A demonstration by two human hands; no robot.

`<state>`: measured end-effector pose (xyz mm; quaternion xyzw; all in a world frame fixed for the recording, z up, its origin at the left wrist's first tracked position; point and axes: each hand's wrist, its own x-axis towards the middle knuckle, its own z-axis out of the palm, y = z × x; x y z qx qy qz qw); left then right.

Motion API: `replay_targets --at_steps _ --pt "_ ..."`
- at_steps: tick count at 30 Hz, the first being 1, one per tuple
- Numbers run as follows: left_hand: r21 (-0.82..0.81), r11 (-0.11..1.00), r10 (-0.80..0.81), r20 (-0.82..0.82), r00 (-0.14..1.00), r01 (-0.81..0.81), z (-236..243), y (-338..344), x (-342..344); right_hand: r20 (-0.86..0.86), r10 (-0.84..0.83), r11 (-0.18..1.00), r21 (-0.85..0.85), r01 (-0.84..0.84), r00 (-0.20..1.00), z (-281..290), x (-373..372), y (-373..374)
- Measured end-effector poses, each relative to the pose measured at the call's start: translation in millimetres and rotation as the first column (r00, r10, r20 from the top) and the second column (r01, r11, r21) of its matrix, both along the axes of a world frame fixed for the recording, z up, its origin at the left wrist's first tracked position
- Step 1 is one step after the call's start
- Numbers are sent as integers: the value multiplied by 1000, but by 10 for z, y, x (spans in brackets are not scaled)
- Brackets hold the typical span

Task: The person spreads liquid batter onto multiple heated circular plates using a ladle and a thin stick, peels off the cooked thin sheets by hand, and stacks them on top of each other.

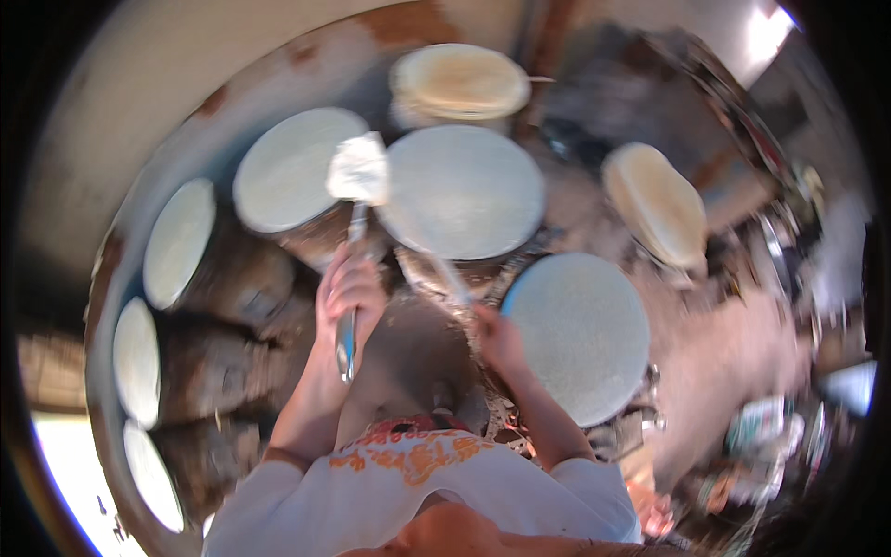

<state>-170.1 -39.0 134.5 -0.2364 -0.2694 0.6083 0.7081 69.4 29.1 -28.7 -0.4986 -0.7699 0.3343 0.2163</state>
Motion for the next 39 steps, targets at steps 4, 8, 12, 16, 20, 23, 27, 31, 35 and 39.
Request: replay_targets --at_steps 4,8,12,16,20,23,27,31,35,39 --pt "-37 993 99 -244 965 -111 -91 -655 -334 -250 -77 996 33 88 965 -184 94 613" --pt "163 899 436 -253 864 -406 77 -2026 -441 -278 556 821 39 -569 783 -460 -777 -210" --pt "193 536 818 -359 449 -822 243 -3807 -76 -483 736 427 -211 -879 474 -434 -2083 -1596" --pt "4 -7 861 -509 -8 -1000 189 -4847 234 -505 804 196 -275 -941 314 -352 -2996 -2454" --pt "-391 -150 890 -453 49 -908 -761 -6027 -118 -530 810 117 -271 -955 250 -422 -3659 -2893" --pt "-682 -265 914 -404 49 -681 -2166 -6991 -721 -442 885 133 -56 -990 144 -438 -4278 -3117" --pt "-772 -586 742 -633 221 -246 -3342 -7526 -1481 -263 963 83 115 -990 50 -130 -5092 -3564" --pt "-720 -512 740 -646 185 -469 -3657 -7495 -1956 -11 998 -50 296 -954 -55 175 -6132 -3912" --pt "-659 -721 349 -614 708 -216 -2813 -6797 -2217 -9 990 135 259 -956 138 145 -6777 -3535" --pt "-242 -933 -102 -532 841 -267 -2588 -6912 -2391 115 904 383 208 -900 412 375 -7793 -3027"
